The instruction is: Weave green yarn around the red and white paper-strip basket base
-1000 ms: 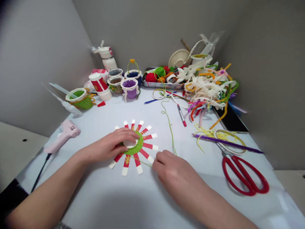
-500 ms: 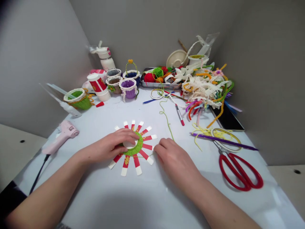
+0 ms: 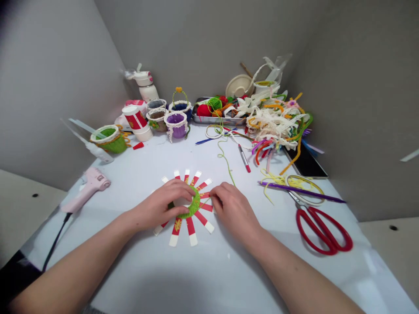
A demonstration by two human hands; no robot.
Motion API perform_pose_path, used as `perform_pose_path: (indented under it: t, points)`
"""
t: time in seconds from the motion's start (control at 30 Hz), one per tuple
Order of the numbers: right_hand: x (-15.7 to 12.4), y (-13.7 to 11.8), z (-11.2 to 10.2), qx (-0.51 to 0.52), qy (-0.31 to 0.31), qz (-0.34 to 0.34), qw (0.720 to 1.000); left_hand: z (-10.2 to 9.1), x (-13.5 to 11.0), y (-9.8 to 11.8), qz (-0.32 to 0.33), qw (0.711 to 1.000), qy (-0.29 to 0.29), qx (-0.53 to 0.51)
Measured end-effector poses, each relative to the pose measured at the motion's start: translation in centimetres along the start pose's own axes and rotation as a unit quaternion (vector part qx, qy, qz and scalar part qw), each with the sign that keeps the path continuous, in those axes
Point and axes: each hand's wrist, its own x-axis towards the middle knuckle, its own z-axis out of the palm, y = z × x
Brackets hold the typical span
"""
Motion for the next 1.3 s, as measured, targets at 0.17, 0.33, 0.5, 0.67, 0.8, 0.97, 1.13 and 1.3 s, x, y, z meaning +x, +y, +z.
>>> perform_pose_path:
  t: [0.17, 0.33, 0.5, 0.67, 0.8, 0.97, 1.13, 1.3]
  points:
    - [-0.1, -0.2, -0.3, 0.005, 0.001, -0.007, 1.000, 0.0, -0.4, 0.2, -0.064, 0.996, 0.044, 0.044]
    - [-0.2, -0.3, -0.7, -0.001, 0.003, -0.008, 1.000, -0.5, -0.5, 0.0, -0.103, 0.993, 0.027, 0.040]
    - [-0.4, -0.7, -1.5, 0.001, -0.018, -0.045, 0.999, -1.7, -0.5, -0.4, -0.100, 0.994, -0.002, 0.051]
    - [-1.1, -1.2, -2.3, 0.003, -0.102, -0.134, 0.986, -3.2, -0.9, -0.5, -0.095, 0.993, -0.044, 0.047]
    - [-1.9, -1.7, -2.6, -0.015, -0.155, -0.186, 0.970, -3.6, -0.9, -0.6, -0.081, 0.995, -0.062, 0.019]
    - [-3.3, -2.4, -3.3, -0.052, -0.203, -0.184, 0.960, -3.5, -0.9, -0.8, -0.067, 0.995, -0.075, -0.010]
    - [-3.8, -2.6, -3.6, -0.079, -0.206, -0.175, 0.960, -3.5, -1.0, -0.8, -0.067, 0.994, -0.081, -0.016]
    - [-3.0, -1.5, -2.8, -0.125, -0.140, -0.125, 0.974, -3.6, -0.8, -0.6, -0.064, 0.995, -0.078, -0.013]
